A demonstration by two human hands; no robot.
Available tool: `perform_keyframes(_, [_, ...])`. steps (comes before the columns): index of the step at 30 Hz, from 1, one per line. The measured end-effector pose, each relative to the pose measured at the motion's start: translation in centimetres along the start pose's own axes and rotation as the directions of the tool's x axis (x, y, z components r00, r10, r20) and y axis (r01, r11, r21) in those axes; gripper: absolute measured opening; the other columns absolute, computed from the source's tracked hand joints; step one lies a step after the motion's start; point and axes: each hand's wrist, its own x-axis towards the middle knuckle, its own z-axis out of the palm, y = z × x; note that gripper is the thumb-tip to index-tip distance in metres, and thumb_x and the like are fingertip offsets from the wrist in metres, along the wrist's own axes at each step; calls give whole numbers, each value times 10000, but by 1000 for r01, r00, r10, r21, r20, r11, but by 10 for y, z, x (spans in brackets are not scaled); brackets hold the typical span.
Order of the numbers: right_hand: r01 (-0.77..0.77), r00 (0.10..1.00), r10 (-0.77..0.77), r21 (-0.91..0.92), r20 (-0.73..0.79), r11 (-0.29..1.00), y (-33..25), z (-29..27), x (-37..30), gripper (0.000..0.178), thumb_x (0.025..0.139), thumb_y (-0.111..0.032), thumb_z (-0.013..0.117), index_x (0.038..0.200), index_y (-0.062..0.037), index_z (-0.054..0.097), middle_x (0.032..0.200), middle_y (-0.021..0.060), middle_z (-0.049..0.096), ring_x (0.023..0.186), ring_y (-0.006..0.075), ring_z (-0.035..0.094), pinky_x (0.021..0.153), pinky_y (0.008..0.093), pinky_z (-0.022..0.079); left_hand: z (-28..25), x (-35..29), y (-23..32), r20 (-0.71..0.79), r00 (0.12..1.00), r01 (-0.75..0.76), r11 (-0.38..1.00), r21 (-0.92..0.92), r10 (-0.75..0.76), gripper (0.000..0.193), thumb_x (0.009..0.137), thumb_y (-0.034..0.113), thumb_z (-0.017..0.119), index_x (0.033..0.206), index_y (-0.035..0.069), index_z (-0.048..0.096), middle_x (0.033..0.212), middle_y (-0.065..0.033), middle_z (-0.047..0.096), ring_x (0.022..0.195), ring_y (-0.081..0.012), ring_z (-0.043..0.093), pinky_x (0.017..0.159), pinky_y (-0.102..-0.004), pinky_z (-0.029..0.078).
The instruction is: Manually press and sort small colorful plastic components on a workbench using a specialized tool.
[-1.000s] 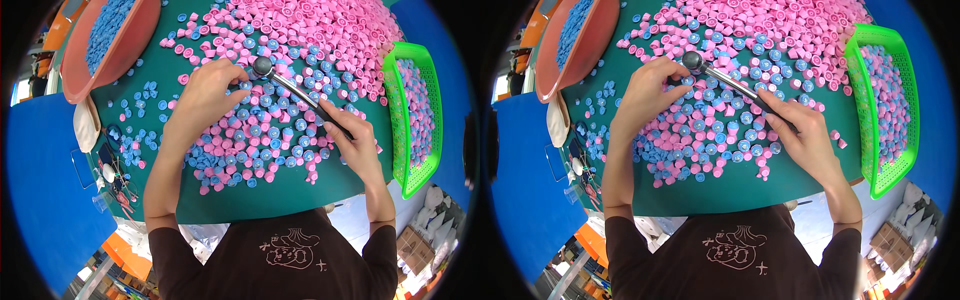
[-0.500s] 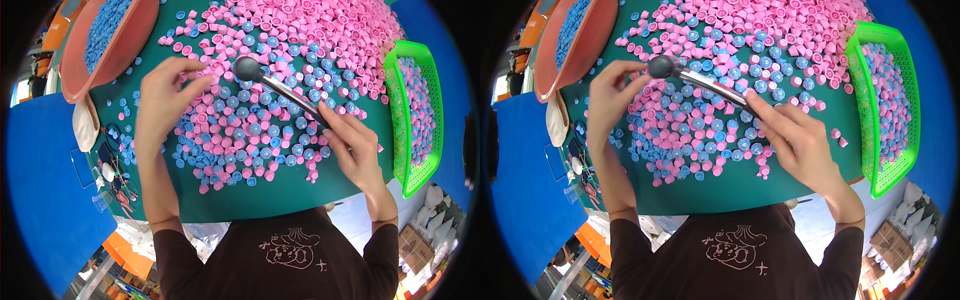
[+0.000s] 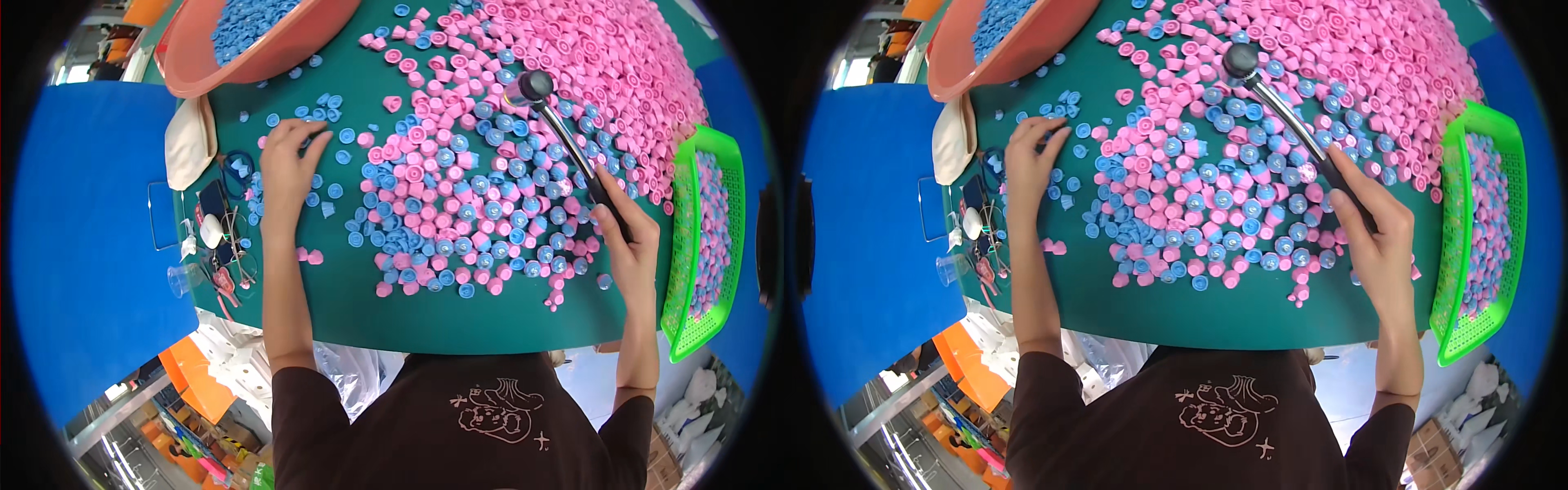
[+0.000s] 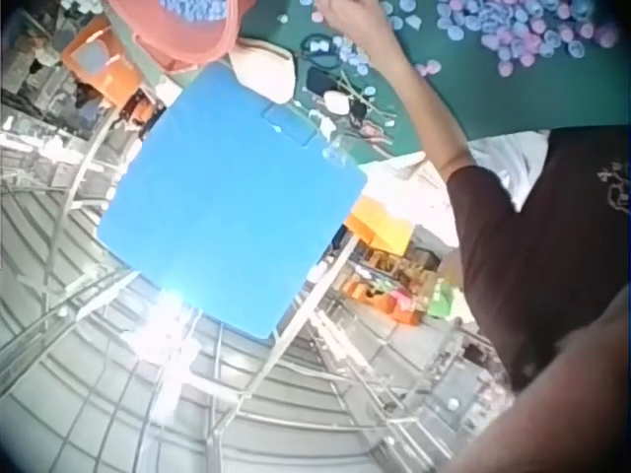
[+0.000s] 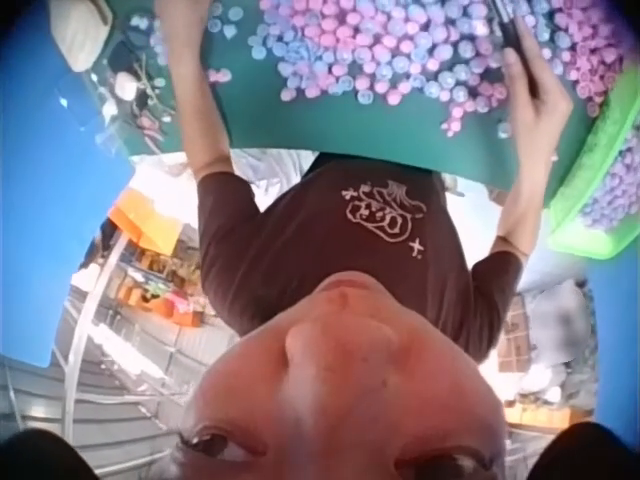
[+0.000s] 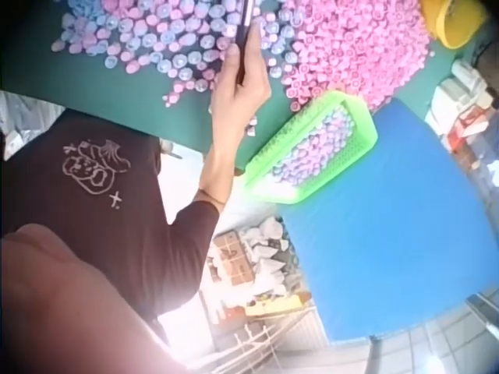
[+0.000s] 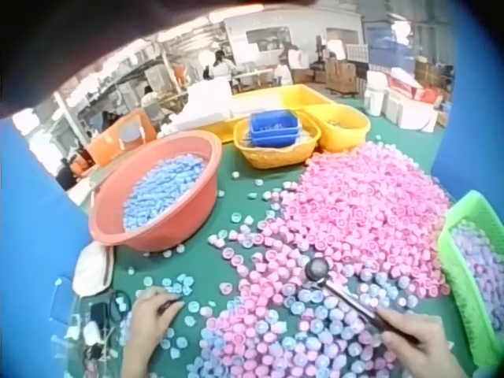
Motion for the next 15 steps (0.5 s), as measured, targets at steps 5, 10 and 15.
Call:
perform_keyframes(5, [25,999,-24,-34,29,999,0,4,1,425,932,-95,657,1352,-75,597,916,-29,652,656,45,412,567,200,332,5,9,10,-14,993,117,990,-73,-118,189,821,132,758,987,47,728,855,-63,662,670,-134,563,605,-283,443])
perform_keyframes(10, [38,999,-37,-38,31,999,-5,9,5,417,931,-80,652,1344,-63,601,900,-25,654,670,40,442,572,195,347,10,20,5,31,999,31,998,-49,-29,254,806,144,781,1002,34,662,797,-53,641,621,-128,513,596,-261,438])
perform_keyframes(15, [65,998,-65,-20,15,998,-3,9,8,411,923,-45,646,1332,-50,608,883,-6,660,683,41,471,577,200,369,1,15,-4,123,962,245,969,-11,-242,261,808,215,769,984,51,666,828,-81,654,729,-217,637,630,-336,482])
